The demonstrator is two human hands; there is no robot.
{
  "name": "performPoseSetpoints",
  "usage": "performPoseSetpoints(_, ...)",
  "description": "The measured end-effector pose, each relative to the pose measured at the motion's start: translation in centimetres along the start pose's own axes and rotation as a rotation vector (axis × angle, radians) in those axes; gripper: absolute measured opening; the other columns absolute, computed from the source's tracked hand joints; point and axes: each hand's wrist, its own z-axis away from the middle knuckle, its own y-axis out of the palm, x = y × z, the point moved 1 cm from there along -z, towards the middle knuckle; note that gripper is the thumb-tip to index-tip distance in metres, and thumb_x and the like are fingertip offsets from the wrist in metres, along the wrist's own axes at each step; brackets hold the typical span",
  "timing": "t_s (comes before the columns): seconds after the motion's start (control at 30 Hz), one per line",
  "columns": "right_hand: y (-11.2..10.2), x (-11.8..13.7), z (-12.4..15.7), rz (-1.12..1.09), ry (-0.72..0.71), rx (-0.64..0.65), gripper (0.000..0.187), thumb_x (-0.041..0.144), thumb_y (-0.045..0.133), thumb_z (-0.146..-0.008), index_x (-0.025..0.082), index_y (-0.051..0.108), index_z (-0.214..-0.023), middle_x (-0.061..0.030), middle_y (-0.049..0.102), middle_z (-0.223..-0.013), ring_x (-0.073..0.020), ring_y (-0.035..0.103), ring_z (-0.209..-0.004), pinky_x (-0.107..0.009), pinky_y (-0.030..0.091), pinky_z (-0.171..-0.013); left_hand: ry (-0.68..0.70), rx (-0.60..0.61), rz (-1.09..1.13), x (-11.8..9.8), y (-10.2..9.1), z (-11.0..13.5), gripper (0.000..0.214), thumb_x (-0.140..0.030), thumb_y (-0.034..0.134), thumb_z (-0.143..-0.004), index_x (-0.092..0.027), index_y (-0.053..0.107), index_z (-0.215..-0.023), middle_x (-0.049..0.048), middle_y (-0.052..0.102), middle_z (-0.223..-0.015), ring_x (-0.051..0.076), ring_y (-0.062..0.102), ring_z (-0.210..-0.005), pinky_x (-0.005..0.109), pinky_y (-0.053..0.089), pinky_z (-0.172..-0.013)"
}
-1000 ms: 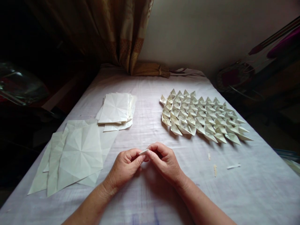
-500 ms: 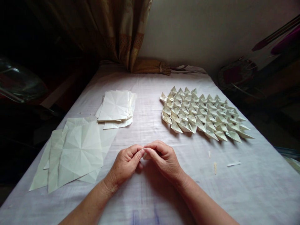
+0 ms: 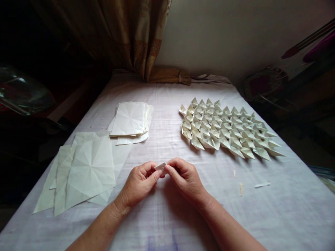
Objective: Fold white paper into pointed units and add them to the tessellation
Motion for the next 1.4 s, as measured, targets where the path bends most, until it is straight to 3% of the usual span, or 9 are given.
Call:
performPoseSetpoints(0.23,-0.1,-0.12,-0.07,-0.005,0.019,0.023,0.017,0.027,0.058,-0.089,0.018,0.066,-0.077,-0.0019,0.069,-0.07,-0.0133,0.062,-0.063,-0.024,0.049,-0.06,0.05,0.018,-0.072,-0.29,-0.21,0.06,0.027,-0.042,0.062,-0.083,-0.016,0.067,-0.079,0.0005,0.064,-0.066,0.012,0.058,-0.059,0.02,0.044,-0.054)
performPoseSetpoints(0.4,-0.37,-0.17,-0.24,0.024,0.079,0.087,0.021,0.028,0.059,-0.087,0.018,0.064,-0.069,0.0008,0.064,-0.062,-0.0106,0.054,-0.055,-0.021,0.042,-0.052,-0.041,-0.018,-0.068,-0.62,-0.7,0.02,0.034,-0.048,0.061,-0.083,-0.017,0.066,-0.097,0.0004,0.065,-0.064,0.014,0.059,-0.054,0.018,0.04,-0.042)
performPoseSetpoints(0.7,-0.82,0.1,-0.64,0.025,0.114,0.138,0.037,0.035,0.046,-0.093,0.018,0.06,-0.064,0.0023,0.056,-0.056,-0.0099,0.05,-0.053,-0.02,0.039,-0.052,-0.051,-0.033,0.032,-0.7,-0.48,-0.2,0.029,-0.045,0.064,-0.08,-0.017,0.065,-0.081,-0.0032,0.058,-0.06,0.008,0.05,-0.047,0.017,0.037,-0.041)
performPoseSetpoints(0.97,-0.54,0.11,-0.44,0.08,0.117,0.187,0.027,0.033,0.056,-0.089,0.017,0.065,-0.069,0.0013,0.061,-0.061,-0.0106,0.053,-0.057,-0.021,0.039,-0.054,0.027,-0.036,-0.004,-0.34,-0.38,-0.2,0.029,-0.043,0.063,-0.082,-0.016,0.071,-0.09,0.0006,0.065,-0.069,0.01,0.054,-0.053,0.019,0.043,-0.048)
performPoseSetpoints(1.13,-0.31,0.15,-0.23,0.117,0.111,0.176,0.026,0.033,0.058,-0.088,0.017,0.068,-0.071,0.0,0.066,-0.063,-0.0105,0.056,-0.056,-0.021,0.04,-0.054,0.104,-0.097,-0.062,-0.1,-0.34,-0.29,0.025,-0.037,0.062,-0.082,-0.015,0.075,-0.082,0.0018,0.066,-0.066,0.011,0.054,-0.057,0.019,0.044,-0.053)
performPoseSetpoints(1.4,-0.28,-0.36,-0.2,0.158,0.003,0.117,0.022,0.028,0.058,-0.087,0.017,0.069,-0.071,-0.0006,0.067,-0.062,-0.0105,0.057,-0.055,-0.021,0.041,-0.054,0.075,-0.111,-0.068,-0.68,-0.21,-0.17,0.023,-0.037,0.062,-0.081,-0.017,0.074,-0.081,-0.0019,0.06,-0.054,0.009,0.046,-0.044,0.017,0.036,-0.04)
